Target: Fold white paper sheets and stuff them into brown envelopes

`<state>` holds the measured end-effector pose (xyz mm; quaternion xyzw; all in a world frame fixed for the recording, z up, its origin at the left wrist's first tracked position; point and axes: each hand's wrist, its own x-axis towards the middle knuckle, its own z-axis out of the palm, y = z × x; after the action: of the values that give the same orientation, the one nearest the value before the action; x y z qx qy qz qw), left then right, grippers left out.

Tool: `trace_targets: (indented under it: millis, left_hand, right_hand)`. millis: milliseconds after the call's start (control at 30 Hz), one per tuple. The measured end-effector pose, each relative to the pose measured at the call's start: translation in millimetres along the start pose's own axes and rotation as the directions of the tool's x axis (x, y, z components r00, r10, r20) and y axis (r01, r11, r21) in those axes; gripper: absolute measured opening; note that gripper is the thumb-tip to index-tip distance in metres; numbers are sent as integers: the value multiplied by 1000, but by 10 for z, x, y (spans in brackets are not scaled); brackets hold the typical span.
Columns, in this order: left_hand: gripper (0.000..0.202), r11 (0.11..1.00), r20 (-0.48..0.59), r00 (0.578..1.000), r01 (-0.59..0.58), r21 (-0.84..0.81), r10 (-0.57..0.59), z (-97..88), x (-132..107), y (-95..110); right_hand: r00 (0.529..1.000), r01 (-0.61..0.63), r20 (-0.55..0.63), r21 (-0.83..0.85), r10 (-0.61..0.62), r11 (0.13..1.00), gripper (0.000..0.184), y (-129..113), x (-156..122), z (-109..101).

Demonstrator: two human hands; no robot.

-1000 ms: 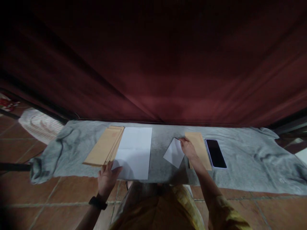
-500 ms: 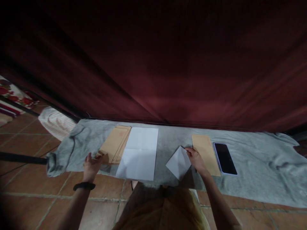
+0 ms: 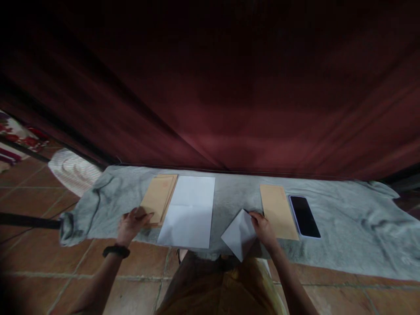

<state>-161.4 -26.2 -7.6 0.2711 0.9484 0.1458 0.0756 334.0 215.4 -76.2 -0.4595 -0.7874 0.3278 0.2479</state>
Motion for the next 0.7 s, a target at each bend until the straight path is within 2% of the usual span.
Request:
trace_targets:
  millis: [67, 133, 433, 533, 600, 700]
  left_hand:
    - [77, 998, 76, 997, -10, 62, 5, 10, -41, 55]
    - [79, 997, 104, 995, 1, 79, -9, 16, -78, 109]
    - [82, 986, -15, 990, 141, 87, -140, 92, -130, 206]
    - [84, 981, -124, 978, 176, 77, -166, 101, -152, 223]
    - [76, 984, -168, 971, 175, 18, -170, 80, -154, 228]
    - [55, 986, -70, 989, 119, -113, -128, -31, -134, 235]
  right_hand:
    - [1000, 9, -22, -38, -10, 999, 33, 3, -18, 22]
    - [999, 20, -35, -77, -23, 997, 34, -1, -39, 44]
    - [997, 54, -37, -188, -62, 981, 34, -19, -92, 90]
    - [997, 64, -37, -179, -72, 982, 33, -11, -93, 91]
    - [996, 70, -39, -168, -77, 983, 33, -15, -93, 89]
    - [997, 63, -44, -149, -71, 987, 31, -45, -85, 75]
